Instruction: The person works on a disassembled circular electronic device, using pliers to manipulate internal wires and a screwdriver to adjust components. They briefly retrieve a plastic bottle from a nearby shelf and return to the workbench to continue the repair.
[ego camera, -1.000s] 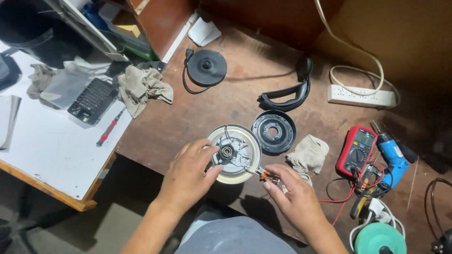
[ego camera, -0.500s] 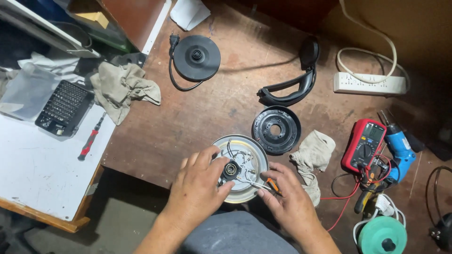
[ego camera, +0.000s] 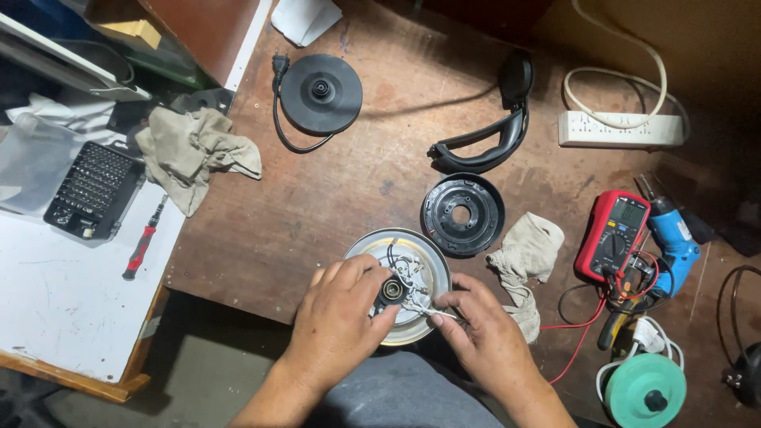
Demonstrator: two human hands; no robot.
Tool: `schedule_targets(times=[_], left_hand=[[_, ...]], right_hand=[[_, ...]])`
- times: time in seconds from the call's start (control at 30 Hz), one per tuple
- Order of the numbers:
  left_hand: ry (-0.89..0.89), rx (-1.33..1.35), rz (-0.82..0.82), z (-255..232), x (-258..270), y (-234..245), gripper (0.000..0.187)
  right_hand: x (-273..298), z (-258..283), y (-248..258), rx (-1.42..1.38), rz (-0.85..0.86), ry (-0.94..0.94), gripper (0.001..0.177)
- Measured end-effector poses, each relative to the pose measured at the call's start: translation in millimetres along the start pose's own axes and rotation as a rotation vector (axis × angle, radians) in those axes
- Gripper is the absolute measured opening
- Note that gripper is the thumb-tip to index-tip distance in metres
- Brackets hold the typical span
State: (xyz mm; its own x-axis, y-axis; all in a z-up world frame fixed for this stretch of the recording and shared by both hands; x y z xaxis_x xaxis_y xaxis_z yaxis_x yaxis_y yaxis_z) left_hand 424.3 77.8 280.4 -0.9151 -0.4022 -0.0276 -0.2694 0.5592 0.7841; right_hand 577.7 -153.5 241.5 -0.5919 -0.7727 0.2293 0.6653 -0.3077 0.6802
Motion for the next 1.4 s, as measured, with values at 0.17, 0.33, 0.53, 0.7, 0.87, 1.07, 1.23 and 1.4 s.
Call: schedule_targets(times=[0.17,0.33,0.53,0.7,0.87,1.07,1.23,1.4], left_hand=[[-0.007,-0.036,0.011,1.9,-2.0,-3.8,0.053],[0.022,-0.018,0.068,3.6,-0.2,1.6,0.051],[0.005,-0.061,0.066,8.5,6.2,-0.2,0.052],[-0.017,-0.084,0.037,10.7,10.4,-6.4,0.052],[-0.062,-0.128,-0.040,12.8,12.4,-9.4,0.054],[-0.109,-0.131,-0.102,17.4,14.0,-13.6,0.054],[-0.107,-0.060,-0.023,22.6,16.0,-10.7,0.065],[-0.112,0.043,-0.162,14.3,13.0,11.3,0.048]], right_hand=[[-1.6,2.3,1.0,0.004,-0.005,0.019,0.029],[-0.6,3.3,1.2,-0.018,0.036,-0.018,0.030],[-0.5,21.0,13.0,-0.040,0.058,-0.019,0.036],[-38.7,37.6,19.1,-0.083,-0.064,0.147,0.031],[-97.9,62.1,22.6,0.055,-0.024,0.376,0.038],[-121.1,66.5,10.4,0.353,0.193,0.498,0.022],[-123.7,69.4,22.9,0.194,0.224,0.469,0.005],[-110.8,61.1,29.5,0.100,0.234,0.329,0.010]])
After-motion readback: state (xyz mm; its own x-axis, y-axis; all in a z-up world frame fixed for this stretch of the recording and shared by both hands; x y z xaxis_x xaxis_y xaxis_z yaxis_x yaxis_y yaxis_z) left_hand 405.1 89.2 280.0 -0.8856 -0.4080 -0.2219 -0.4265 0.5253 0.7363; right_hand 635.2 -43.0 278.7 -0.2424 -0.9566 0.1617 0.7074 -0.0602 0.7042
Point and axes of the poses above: each hand's wrist, its own x-axis away from the middle knuckle, its own y-axis out of the back of the hand, z = x × y, the point moved 2 cm from there along -x, towards the middle knuckle
